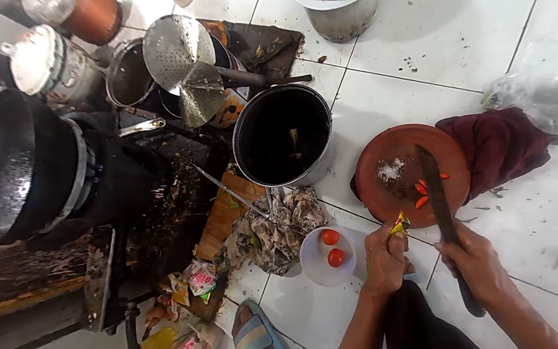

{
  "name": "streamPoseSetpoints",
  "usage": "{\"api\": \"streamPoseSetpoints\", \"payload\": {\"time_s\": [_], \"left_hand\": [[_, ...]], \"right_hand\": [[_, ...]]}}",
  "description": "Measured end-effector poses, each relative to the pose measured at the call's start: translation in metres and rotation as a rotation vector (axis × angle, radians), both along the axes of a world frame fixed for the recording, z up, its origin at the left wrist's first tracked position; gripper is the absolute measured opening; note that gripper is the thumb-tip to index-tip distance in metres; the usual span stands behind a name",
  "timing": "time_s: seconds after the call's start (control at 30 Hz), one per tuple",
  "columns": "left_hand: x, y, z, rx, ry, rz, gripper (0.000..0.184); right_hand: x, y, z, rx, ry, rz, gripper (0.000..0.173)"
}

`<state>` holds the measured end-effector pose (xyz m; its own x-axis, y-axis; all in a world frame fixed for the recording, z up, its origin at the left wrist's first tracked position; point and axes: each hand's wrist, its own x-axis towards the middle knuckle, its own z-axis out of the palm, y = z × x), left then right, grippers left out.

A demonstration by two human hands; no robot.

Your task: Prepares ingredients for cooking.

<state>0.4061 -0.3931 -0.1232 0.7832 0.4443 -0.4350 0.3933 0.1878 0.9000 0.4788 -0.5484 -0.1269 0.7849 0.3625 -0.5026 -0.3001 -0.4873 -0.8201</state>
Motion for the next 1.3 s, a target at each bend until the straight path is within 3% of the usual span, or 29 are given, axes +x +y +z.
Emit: {"api": "streamPoseSetpoints", "payload": {"time_s": [0.1, 0.2, 0.37, 0.43, 0.53, 0.7, 0.83, 0.97, 1.1, 1.3], "left_hand": [[0.005, 0.002, 0.005, -0.034, -0.009, -0.024, 0.023], [0.006, -0.001, 0.008, 0.022, 0.01, -0.061, 0.022], [0.005, -0.01, 0.01, 0.287, 0.001, -0.152, 0.019], [0.005, -0.013, 0.01, 0.422, -0.033, -0.187, 0.021], [0.005, -0.015, 0.012, 0.519, -0.042, -0.227, 0.021], [0.008, -0.015, 0.012, 0.555, -0.071, -0.299, 0.017], [0.008, -0.014, 0.011, 0.598, -0.106, -0.289, 0.021], [0.006, -0.005, 0.011, 0.445, -0.094, -0.277, 0.03], [0.007, 0.003, 0.016, 0.279, -0.046, -0.31, 0.024], [0.01, -0.001, 0.021, 0.425, 0.022, -0.261, 0.019]], "right_hand": [[-0.007, -0.034, -0.024, -0.143, -0.164, -0.038, 0.044], [-0.012, -0.067, -0.042, -0.316, -0.23, -0.024, 0.041], [-0.015, -0.106, -0.06, -0.662, -0.209, 0.068, 0.055], [-0.014, -0.109, -0.057, -0.737, -0.33, 0.122, 0.055], [-0.003, -0.096, -0.038, -0.514, -0.569, 0.161, 0.049], [0.019, -0.03, 0.009, -0.047, -0.542, 0.272, 0.051], [0.024, 0.015, 0.024, -0.027, -0.623, 0.29, 0.032], [0.024, 0.026, 0.019, 0.102, -0.551, 0.221, 0.022], [0.021, 0.028, 0.017, 0.17, -0.499, 0.177, 0.018], [0.02, 0.033, 0.018, 0.168, -0.545, 0.202, 0.017]]}}
